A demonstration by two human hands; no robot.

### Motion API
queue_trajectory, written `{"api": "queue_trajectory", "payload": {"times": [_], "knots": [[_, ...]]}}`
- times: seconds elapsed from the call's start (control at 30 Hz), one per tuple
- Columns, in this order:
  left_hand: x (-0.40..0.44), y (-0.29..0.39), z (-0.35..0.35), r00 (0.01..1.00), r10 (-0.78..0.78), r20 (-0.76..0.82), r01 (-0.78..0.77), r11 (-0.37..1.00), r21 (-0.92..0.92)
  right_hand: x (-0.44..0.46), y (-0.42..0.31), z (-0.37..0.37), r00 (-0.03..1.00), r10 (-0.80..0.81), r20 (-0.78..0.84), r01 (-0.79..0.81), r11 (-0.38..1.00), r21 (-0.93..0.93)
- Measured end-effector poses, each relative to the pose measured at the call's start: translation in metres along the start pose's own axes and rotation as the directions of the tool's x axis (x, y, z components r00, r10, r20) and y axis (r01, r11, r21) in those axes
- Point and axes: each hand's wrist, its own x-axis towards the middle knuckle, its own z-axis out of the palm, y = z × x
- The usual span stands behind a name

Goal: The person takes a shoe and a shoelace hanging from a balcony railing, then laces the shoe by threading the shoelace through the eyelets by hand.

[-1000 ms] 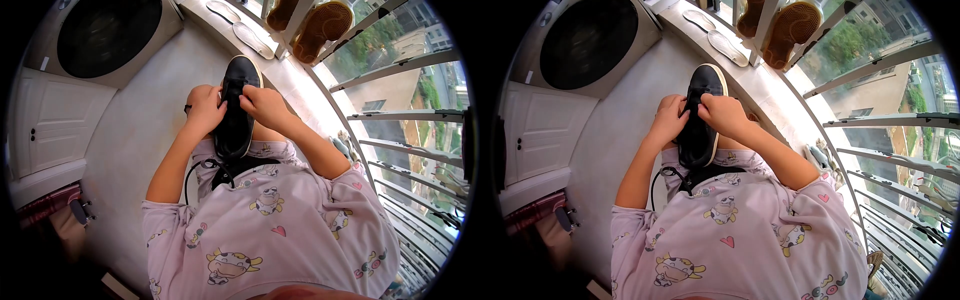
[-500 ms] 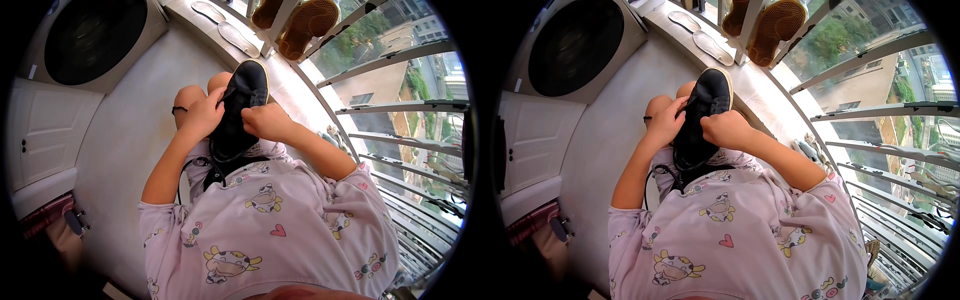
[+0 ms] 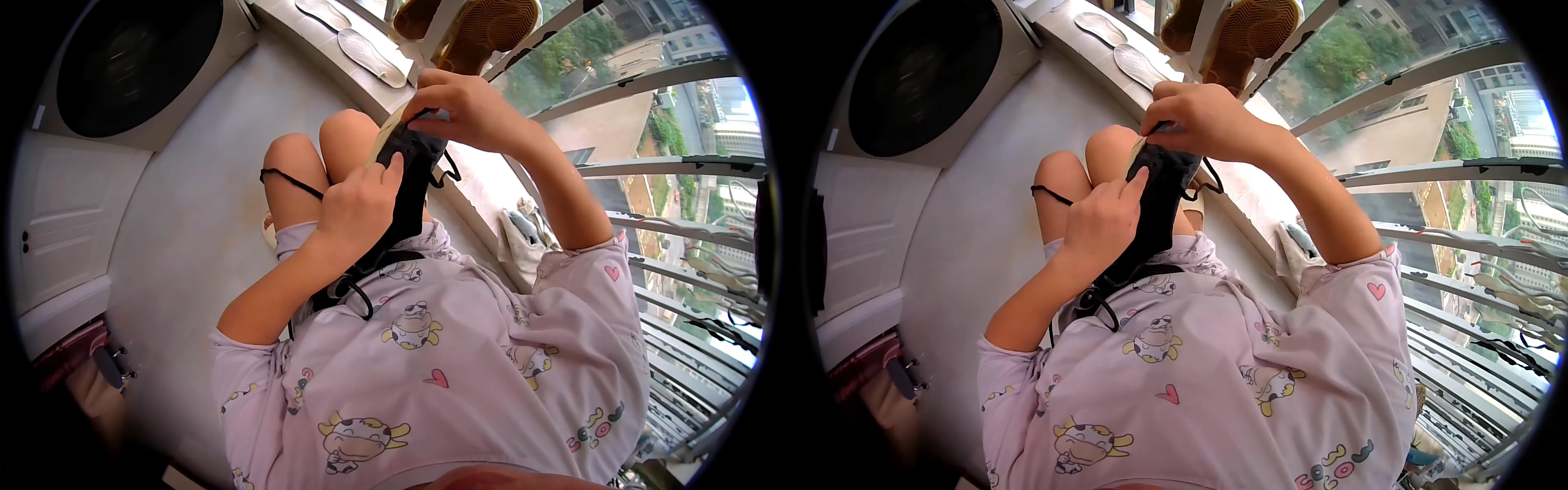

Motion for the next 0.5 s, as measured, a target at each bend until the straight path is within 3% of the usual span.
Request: {"api": "queue_trajectory", "payload": {"times": [0.13, 0.23, 0.33, 0.43, 0.5], "knots": [[-0.001, -0.004, 0.000, 0.999, -0.033, 0.003, 0.033, 0.999, -0.001, 0.013, 0.009, -0.001, 0.983, -0.019, 0.180, 0.034, 0.996, -0.085], [-0.001, -0.006, -0.001, 0.999, -0.052, 0.007, 0.053, 0.998, -0.020, 0.017, 0.026, 0.008, 0.969, -0.121, 0.215, 0.107, 0.991, 0.075], [-0.001, -0.007, 0.000, 0.998, -0.059, 0.008, 0.059, 0.997, -0.041, 0.021, 0.029, 0.014, 0.970, 0.004, 0.243, -0.056, 0.977, 0.206], [-0.002, -0.007, -0.001, 0.998, -0.063, 0.013, 0.063, 0.997, -0.055, 0.023, 0.027, 0.013, 0.953, -0.011, 0.304, -0.059, 0.974, 0.219], [-0.001, -0.008, -0.001, 0.998, -0.061, 0.008, 0.061, 0.996, -0.059, 0.024, 0.023, 0.011, 0.914, 0.094, 0.395, -0.220, 0.932, 0.287]]}}
